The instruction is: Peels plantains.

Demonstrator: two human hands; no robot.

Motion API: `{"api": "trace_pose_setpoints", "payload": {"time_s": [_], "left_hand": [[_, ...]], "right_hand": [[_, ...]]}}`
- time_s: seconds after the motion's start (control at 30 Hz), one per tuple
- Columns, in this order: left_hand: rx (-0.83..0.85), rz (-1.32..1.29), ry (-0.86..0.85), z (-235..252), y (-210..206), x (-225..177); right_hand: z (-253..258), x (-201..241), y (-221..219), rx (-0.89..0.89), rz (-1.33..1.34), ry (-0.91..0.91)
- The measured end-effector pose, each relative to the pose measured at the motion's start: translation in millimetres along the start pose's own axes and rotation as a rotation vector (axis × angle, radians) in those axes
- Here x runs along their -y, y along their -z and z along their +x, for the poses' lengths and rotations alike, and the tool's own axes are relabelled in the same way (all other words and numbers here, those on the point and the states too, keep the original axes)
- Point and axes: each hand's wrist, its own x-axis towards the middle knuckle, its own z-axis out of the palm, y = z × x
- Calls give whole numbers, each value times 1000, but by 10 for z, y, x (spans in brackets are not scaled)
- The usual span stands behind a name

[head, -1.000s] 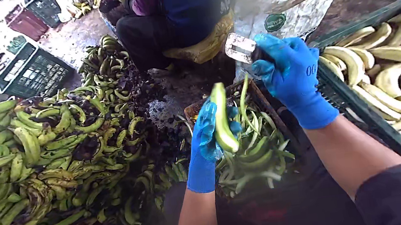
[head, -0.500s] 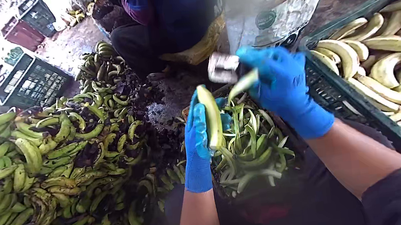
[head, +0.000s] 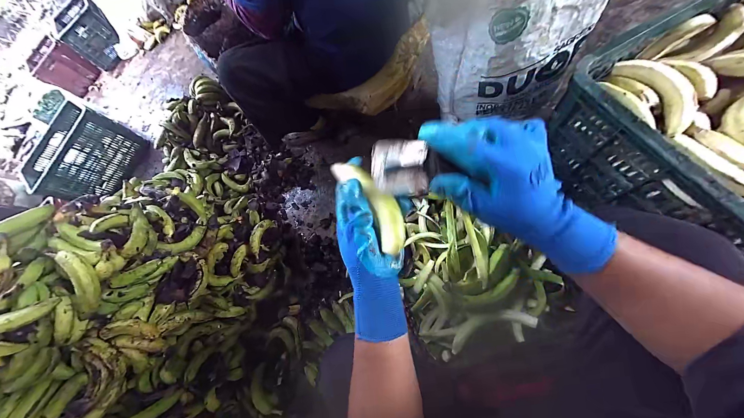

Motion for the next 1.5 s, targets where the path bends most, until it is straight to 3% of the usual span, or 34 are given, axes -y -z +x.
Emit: {"api": "trace_pose_setpoints", "payload": {"time_s": [0.1,0.17,0.23,0.4,0.5,0.53,0.6,0.67,0.73,0.8,0.93,1.1,1.2,1.27,1.3,1.37,1.4,1.43,1.5], "left_hand": [[-270,-292,-205,30,-183,-53],[-171,-260,-180,-31,-215,-41],[-15,-91,-80,-67,-178,-15],[192,249,104,-149,86,-168],[322,311,280,-205,109,-193],[289,293,275,-197,87,-170],[117,194,202,-139,76,-148],[-92,-159,130,-86,20,-152],[-123,-508,168,-66,39,-207],[-89,-656,223,-114,22,-241],[-39,-411,141,-226,-90,-262],[-69,160,34,-370,-47,-292],[-42,408,112,-415,-77,-254],[-55,280,170,-346,-18,-253],[-73,136,194,-289,34,-284],[-86,-234,252,-197,171,-362],[-4,-392,264,-171,272,-376],[66,-488,261,-163,328,-367],[90,-414,190,-209,257,-303]], "right_hand": [[-309,255,-98,-62,35,180],[-209,213,-82,-49,74,189],[-58,91,-64,-23,105,174],[-3,-35,-25,-27,114,264],[221,-259,2,156,90,-53],[278,-296,13,231,62,-187],[243,-213,-17,194,45,-211],[5,22,-78,62,82,10],[-247,219,-157,-41,71,211],[-322,286,-163,-51,56,274],[-187,254,-140,29,154,211],[-196,244,-184,32,203,221],[46,76,-221,270,267,-122],[119,-20,-234,329,267,-305],[87,-3,-229,280,239,-260],[-60,94,-192,158,227,54],[-136,149,-180,118,231,228],[-202,211,-169,104,222,342],[-250,338,-167,98,230,357]]}}
